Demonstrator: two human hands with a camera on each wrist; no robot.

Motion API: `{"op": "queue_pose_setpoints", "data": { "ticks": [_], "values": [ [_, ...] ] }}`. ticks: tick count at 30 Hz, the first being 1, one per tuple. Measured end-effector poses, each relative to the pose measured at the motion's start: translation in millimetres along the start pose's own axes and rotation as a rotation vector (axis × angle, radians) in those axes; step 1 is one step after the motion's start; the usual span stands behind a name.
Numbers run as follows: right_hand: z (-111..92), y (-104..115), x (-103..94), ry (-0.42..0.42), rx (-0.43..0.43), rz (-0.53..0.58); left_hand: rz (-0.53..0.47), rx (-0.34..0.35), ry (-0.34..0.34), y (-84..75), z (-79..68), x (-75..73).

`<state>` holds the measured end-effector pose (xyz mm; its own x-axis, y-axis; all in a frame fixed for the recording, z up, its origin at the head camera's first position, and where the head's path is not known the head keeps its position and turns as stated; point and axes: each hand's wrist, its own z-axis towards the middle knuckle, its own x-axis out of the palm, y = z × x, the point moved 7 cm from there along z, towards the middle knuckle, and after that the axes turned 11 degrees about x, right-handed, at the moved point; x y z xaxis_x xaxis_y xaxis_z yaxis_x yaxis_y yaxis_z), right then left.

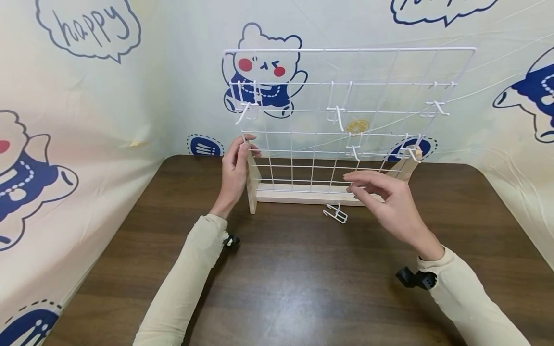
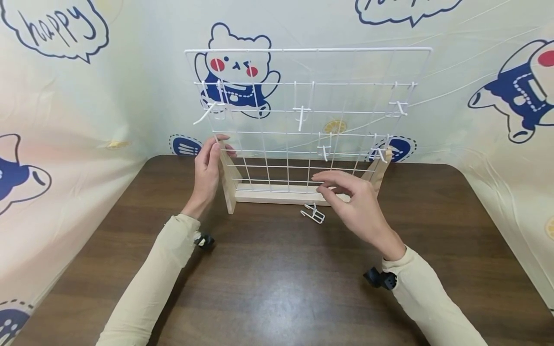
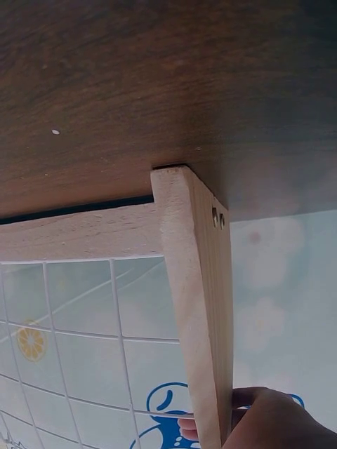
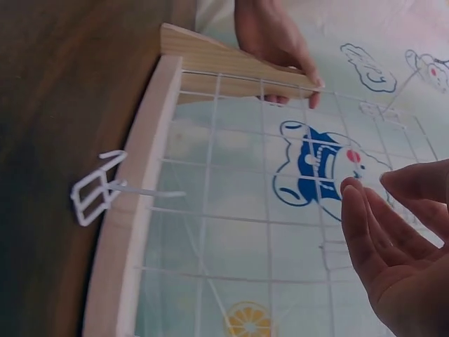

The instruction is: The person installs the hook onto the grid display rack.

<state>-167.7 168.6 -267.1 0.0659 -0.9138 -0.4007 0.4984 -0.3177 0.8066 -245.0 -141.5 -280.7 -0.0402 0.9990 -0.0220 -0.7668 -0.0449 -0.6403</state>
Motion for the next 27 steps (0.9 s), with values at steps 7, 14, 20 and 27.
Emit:
{"op": "queue_pose_setpoints", "data": {
  "ticks": [7, 14, 20, 27],
  "values": [
    [-3, -12, 8.9, 0.019, 0.074, -0.040, -0.009, 0.008, -0.008, 13.4, -1.4, -2.8],
    [-4, -29, 16.1, 0.028, 0.113, -0.119, -0.024, 0.011, -0.013, 32.9, -4.6, -6.3],
    [-5, -45, 23.4, 0.062, 0.160, -0.185, -0.016, 0.004, -0.007, 29.3, -4.9, -4.8],
    [-5, -68, 37.8, 0.139, 0.298, -0.125, -0.010, -0.008, -0.002, 7.3, -0.6, -1.7]
  ]
}}
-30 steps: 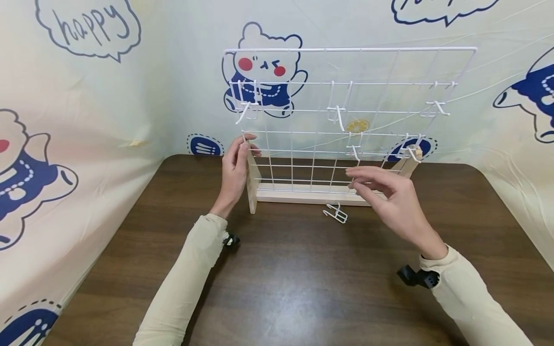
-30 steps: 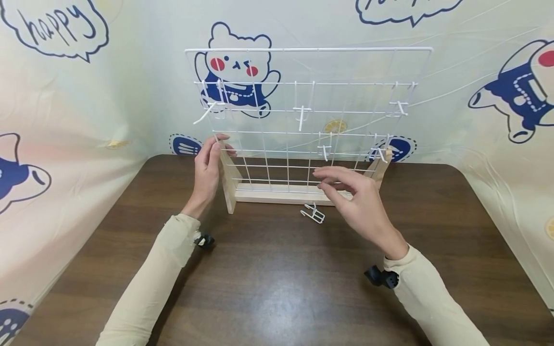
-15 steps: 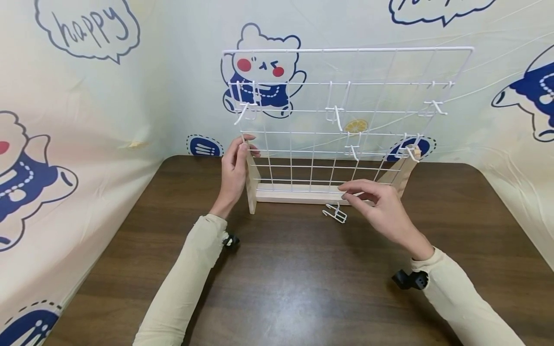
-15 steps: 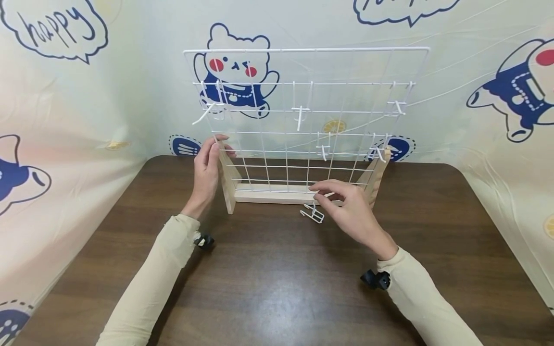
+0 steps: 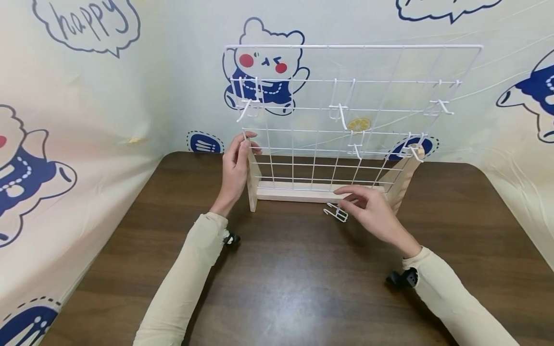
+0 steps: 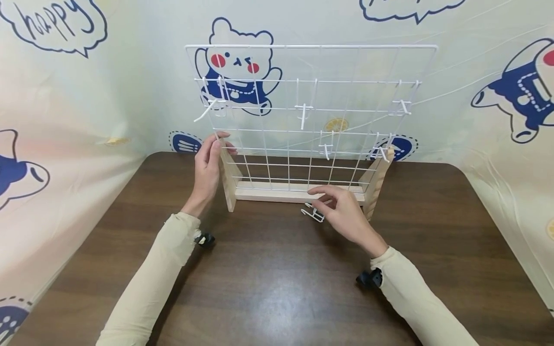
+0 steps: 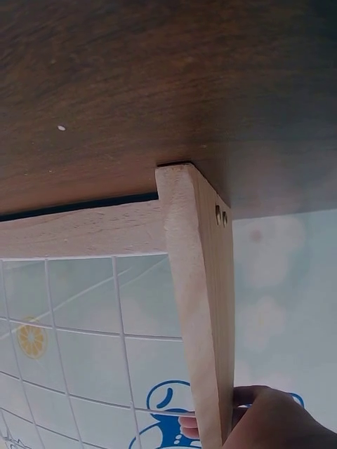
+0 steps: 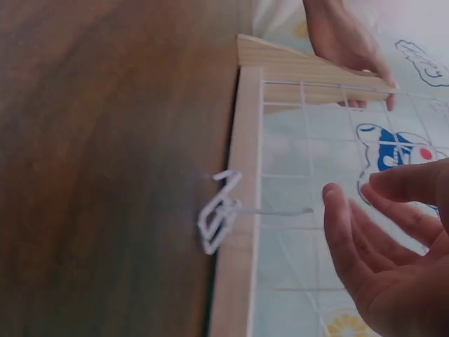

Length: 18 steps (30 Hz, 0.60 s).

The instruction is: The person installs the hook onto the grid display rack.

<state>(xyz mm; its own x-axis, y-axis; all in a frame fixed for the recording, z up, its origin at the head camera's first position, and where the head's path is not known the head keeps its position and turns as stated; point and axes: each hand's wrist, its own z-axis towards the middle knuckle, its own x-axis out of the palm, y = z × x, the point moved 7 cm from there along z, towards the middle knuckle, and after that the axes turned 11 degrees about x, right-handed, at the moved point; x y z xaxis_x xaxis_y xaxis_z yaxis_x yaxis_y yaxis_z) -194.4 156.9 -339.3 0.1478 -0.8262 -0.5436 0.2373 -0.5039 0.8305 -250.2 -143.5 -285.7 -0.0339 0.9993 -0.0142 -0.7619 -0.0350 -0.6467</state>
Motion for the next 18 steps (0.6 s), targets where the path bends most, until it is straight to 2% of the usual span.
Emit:
{"op": "queue_pose_setpoints", "data": {
  "ticks": [7, 14, 18],
  "values": [
    [4, -27, 16.7, 0.096, 0.152, 0.061, 0.012, -0.012, 0.006, -3.9, -0.1, 1.2],
    [7, -36, 20.7, 0.141, 0.177, 0.086, 0.012, -0.012, 0.012, -4.4, 1.1, 1.8],
    [8, -39, 25.7, 0.197, 0.186, 0.118, 0.012, -0.011, 0.006, -3.1, 0.6, 1.6]
  ]
}}
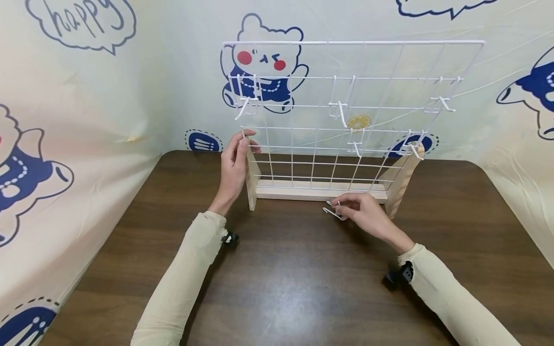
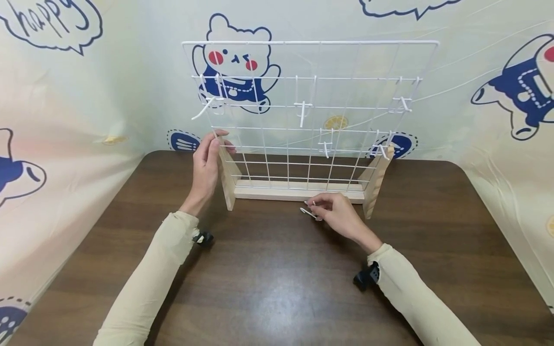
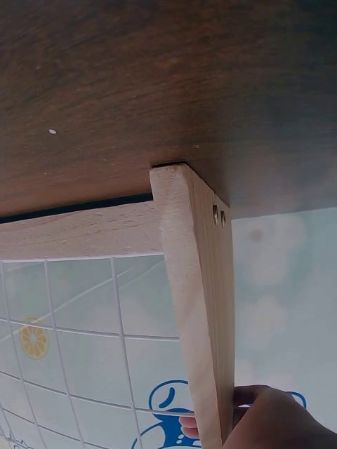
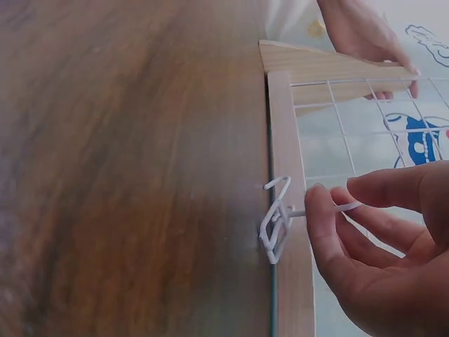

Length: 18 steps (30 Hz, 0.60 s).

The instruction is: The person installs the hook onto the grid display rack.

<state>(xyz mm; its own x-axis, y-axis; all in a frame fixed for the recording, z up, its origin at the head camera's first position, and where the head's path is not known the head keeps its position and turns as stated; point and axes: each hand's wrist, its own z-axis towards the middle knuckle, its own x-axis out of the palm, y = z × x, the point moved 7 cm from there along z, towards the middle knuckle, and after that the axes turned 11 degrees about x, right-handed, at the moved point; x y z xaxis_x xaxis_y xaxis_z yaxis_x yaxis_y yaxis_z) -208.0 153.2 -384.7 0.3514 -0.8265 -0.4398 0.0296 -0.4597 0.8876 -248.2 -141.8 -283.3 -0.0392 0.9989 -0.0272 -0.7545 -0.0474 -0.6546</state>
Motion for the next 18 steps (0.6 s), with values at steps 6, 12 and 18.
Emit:
{"op": "queue_pose_setpoints", "data": {
  "ticks": [6, 12, 18],
  "values": [
    [1.2, -6.3, 6.4, 0.062, 0.009, 0.001, -0.004, -0.004, 0.003, 0.1, -2.1, 0.5],
    [2.1, -7.4, 8.7, 0.082, -0.005, -0.007, -0.001, 0.005, 0.003, 0.4, -1.6, 0.2],
    [2.6, -8.2, 8.8, 0.089, -0.001, -0.011, -0.003, 0.019, -0.001, -0.1, 0.0, -0.4]
  ]
}}
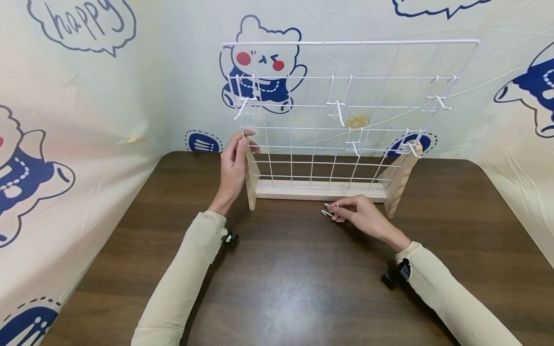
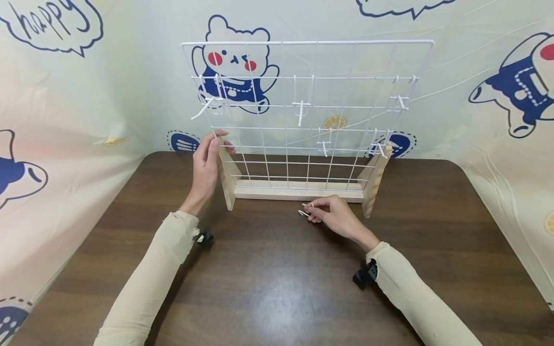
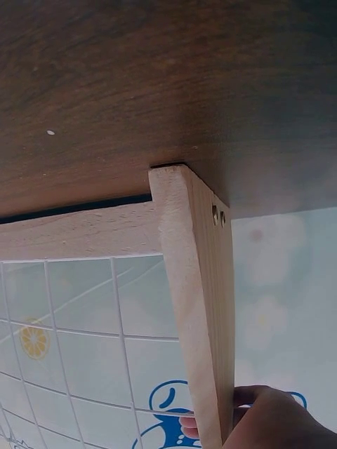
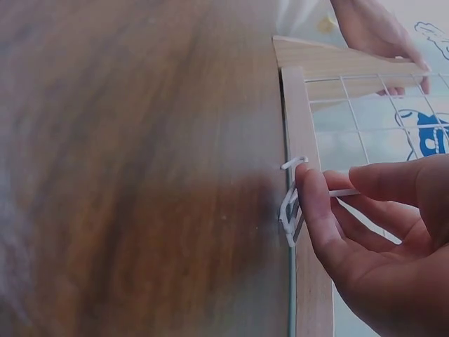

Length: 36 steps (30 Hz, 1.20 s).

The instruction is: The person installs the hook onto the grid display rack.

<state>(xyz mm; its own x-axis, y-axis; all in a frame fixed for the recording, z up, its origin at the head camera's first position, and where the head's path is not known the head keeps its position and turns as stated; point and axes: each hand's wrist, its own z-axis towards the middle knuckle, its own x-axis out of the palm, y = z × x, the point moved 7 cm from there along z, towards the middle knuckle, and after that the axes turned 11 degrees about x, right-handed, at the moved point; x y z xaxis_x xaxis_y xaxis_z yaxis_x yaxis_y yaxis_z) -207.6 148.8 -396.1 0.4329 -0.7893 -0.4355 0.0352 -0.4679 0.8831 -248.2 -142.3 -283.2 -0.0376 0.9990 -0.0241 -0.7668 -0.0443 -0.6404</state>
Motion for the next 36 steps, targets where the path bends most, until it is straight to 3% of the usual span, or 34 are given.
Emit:
{"op": "queue_pose_setpoints", "data": {
  "ticks": [20, 36],
  "values": [
    [-2, 2, 0.5, 0.005, -0.005, -0.014, -0.016, -0.006, -0.012, 3.0, -2.4, -0.6],
    [-9, 16, -8.8, -0.051, -0.046, 0.001, -0.004, -0.003, -0.009, 0.9, 1.0, 0.3]
  ]
}}
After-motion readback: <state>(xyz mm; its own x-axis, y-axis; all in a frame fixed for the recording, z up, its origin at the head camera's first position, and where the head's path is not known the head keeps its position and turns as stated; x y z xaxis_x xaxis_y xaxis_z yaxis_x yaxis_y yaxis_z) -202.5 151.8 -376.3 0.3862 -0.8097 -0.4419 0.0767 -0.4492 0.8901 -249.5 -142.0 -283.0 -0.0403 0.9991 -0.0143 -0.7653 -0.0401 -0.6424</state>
